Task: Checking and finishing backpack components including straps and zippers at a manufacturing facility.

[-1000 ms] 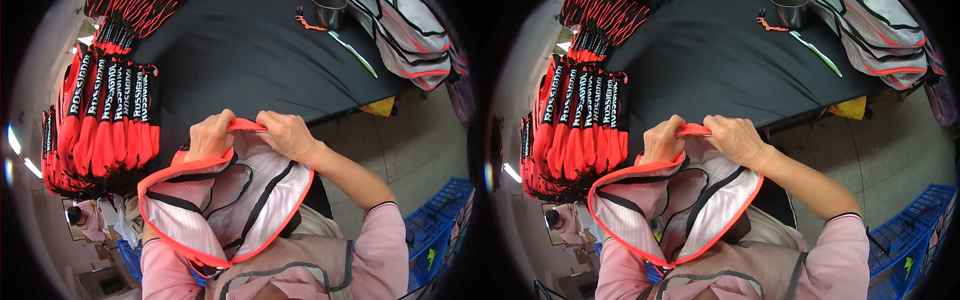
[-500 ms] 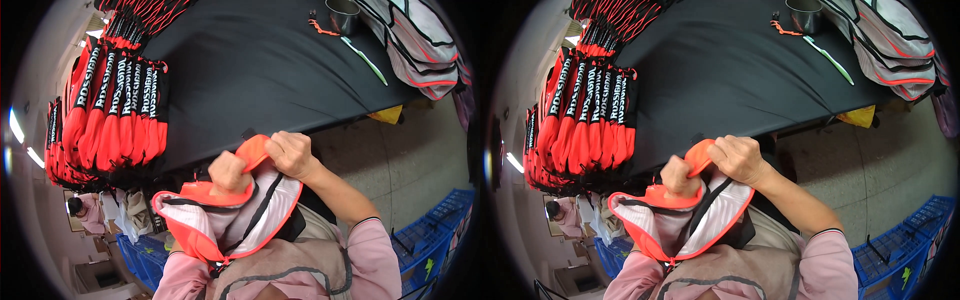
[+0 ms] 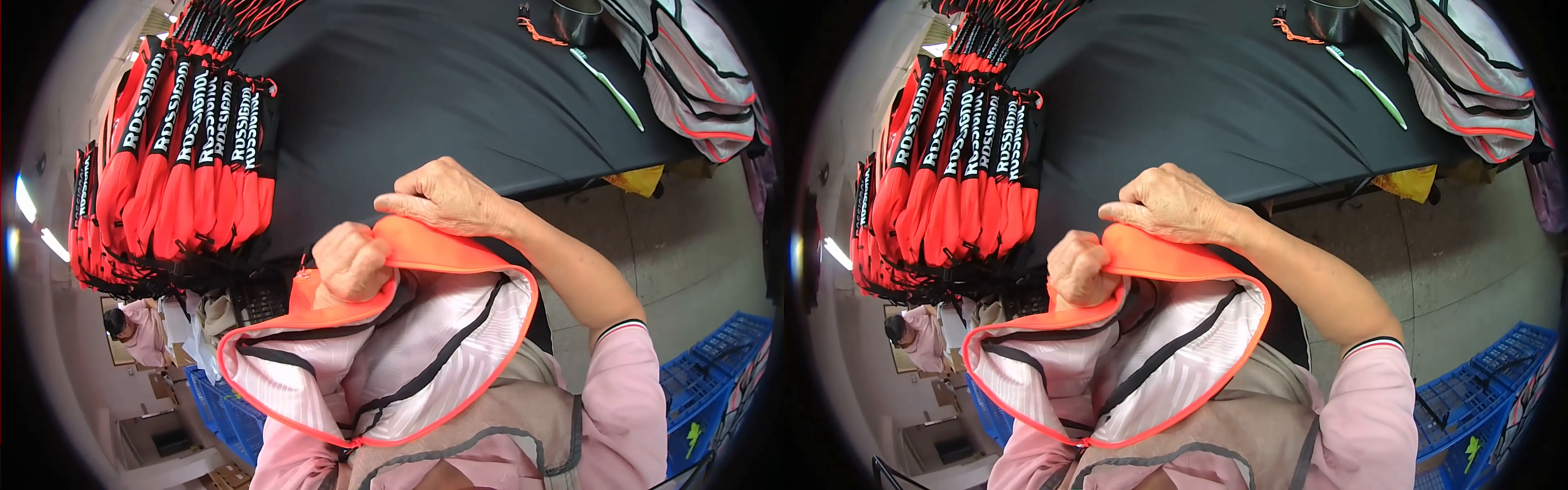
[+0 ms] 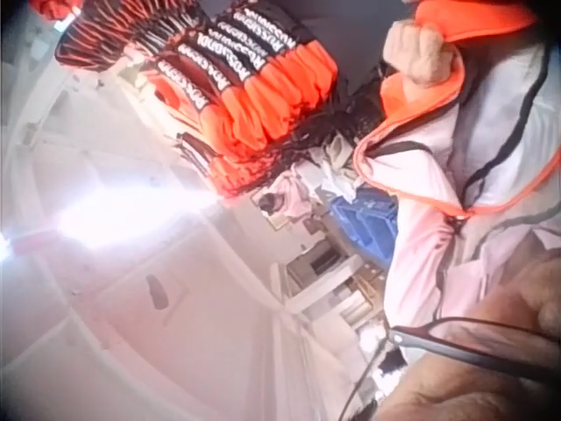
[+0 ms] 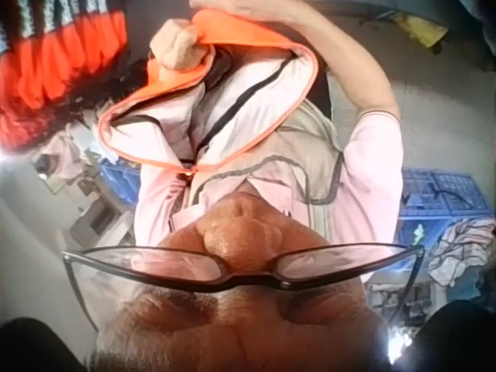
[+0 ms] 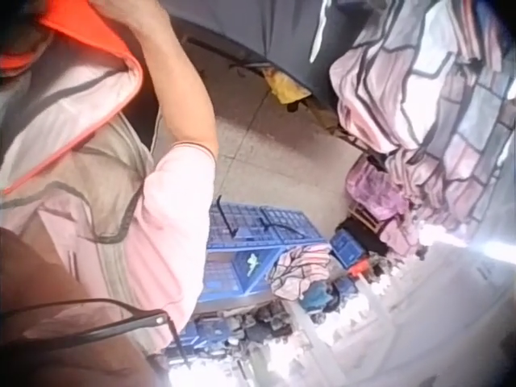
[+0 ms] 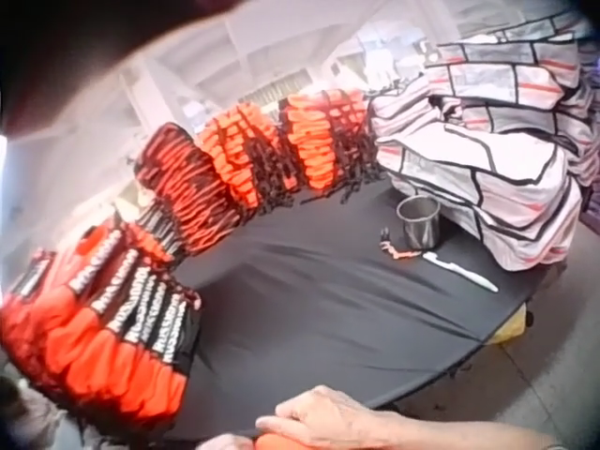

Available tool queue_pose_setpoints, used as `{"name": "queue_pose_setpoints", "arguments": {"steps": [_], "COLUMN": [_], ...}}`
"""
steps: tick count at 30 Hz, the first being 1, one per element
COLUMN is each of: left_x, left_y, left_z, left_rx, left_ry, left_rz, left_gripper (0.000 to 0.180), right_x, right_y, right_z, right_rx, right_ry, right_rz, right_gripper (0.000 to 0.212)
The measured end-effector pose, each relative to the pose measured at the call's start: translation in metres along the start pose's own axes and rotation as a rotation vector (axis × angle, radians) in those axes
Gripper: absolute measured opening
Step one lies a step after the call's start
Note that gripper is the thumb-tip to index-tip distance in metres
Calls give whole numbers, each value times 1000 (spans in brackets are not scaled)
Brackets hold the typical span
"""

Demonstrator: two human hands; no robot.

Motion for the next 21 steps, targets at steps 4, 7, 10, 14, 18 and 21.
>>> {"name": "queue_pose_setpoints", "arguments": {"steps": [4, 7, 10, 14, 18, 21], "left_x": [-2, -2, -1, -10, -10, -8], "left_y": [-1, -4, -5, -6, 36, 17], "left_z": [8, 9, 15, 24, 15, 13], "left_rx": [-16, -16, -42, 8, -9, -189], "left_ry": [-21, -5, 12, -33, -201, -438], "left_rz": [38, 26, -6, 29, -56, 68], "left_gripper": [25, 30, 29, 29, 30, 23], "right_x": [-10, -8, 4, 5, 32, 35], "right_y": [-9, -12, -6, 3, -21, 0], "right_z": [1, 7, 6, 9, 7, 40], "right_rx": [313, 106, -144, -95, 621, 585], "right_ry": [-148, -95, 12, 90, -214, -237], "right_rz": [-273, -140, 132, 422, -464, -648], "right_gripper": [45, 47, 51, 56, 43, 40]}}
Point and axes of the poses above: each hand's wrist, its own z-axis towards the middle knuckle, its own y-axis out of the palm, x = y × z, the point moved 3 cm from there along z, towards the middle knuckle, and after that the axes turned 8 degrees about -z, right-handed, at the moved point
